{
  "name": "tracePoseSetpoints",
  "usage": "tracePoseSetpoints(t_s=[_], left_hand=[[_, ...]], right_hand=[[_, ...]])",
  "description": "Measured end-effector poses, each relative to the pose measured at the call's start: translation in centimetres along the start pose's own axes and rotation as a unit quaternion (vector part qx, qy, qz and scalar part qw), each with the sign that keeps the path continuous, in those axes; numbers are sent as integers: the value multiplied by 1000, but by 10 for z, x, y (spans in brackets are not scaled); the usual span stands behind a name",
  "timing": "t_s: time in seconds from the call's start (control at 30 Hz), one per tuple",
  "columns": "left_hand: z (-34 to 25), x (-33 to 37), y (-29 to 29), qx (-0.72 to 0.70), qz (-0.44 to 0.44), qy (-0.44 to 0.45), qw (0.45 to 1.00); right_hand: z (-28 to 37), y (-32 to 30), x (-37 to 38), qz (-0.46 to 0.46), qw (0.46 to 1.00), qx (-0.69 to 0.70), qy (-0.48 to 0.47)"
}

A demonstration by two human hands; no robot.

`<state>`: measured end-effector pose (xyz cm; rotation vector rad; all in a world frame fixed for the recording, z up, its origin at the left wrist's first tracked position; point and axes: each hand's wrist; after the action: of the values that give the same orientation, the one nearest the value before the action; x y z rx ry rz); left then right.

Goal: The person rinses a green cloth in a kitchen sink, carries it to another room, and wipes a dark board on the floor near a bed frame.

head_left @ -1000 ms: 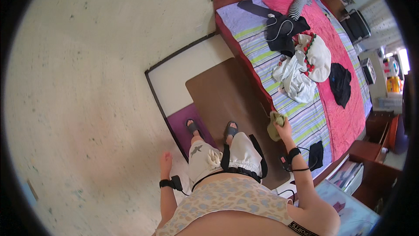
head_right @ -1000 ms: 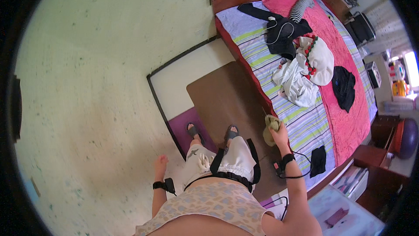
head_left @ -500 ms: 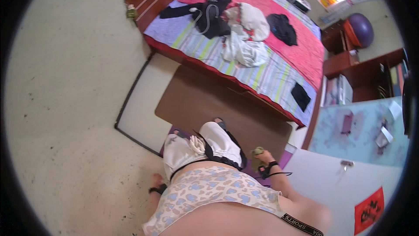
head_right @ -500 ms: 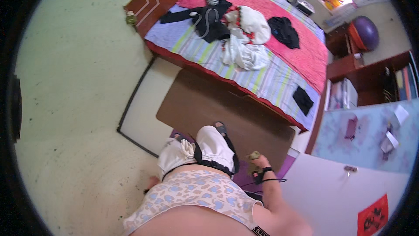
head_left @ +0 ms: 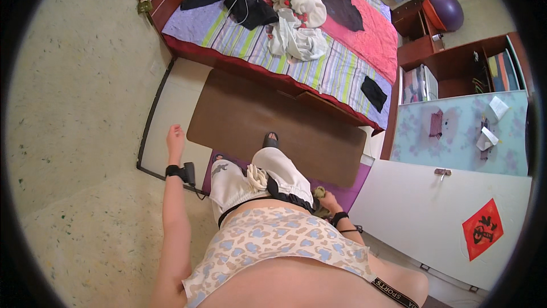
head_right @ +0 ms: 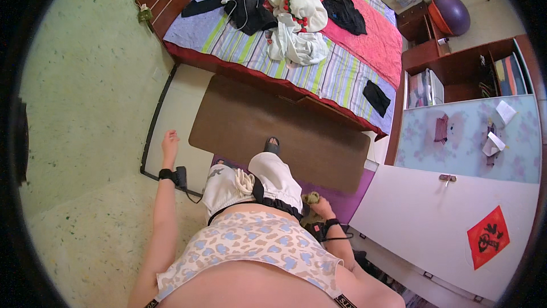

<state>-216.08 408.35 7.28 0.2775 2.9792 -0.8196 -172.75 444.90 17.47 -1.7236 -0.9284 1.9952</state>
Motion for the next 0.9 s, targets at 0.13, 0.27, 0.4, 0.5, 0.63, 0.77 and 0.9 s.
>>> tracePoseSetpoints(t_s=[0.13,0.27,0.4,0.5,0.63,0.77,0.9], left_hand=[[45,-62,48,138,21,90,986],[73,-153,58,66,250,-264,929],[115,-228,23,-228,-42,-583,779],[122,-251,-1,-148,-73,-570,805],[95,-248,-15,-93,-38,-526,844],[33,-211,38,-112,-67,-431,893],[1,-182,84,61,-54,-272,959]], right_hand=[[24,-36,2,-37,999,32,-22],[28,-58,26,-69,996,24,-40],[53,-69,45,-58,995,-44,-67],[64,-82,66,-41,991,-57,-110],[74,-96,96,8,986,-86,-145],[73,-118,139,19,981,-105,-165],[89,-135,188,4,970,-144,-196]])
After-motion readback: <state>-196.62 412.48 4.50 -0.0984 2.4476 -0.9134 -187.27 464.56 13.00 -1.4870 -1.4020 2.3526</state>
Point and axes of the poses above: each hand's wrist, its own x-axis towards the middle knuckle, its own y-axis out of the palm, z = x × y, and after that the axes turned 7 degrees about y, right-handed
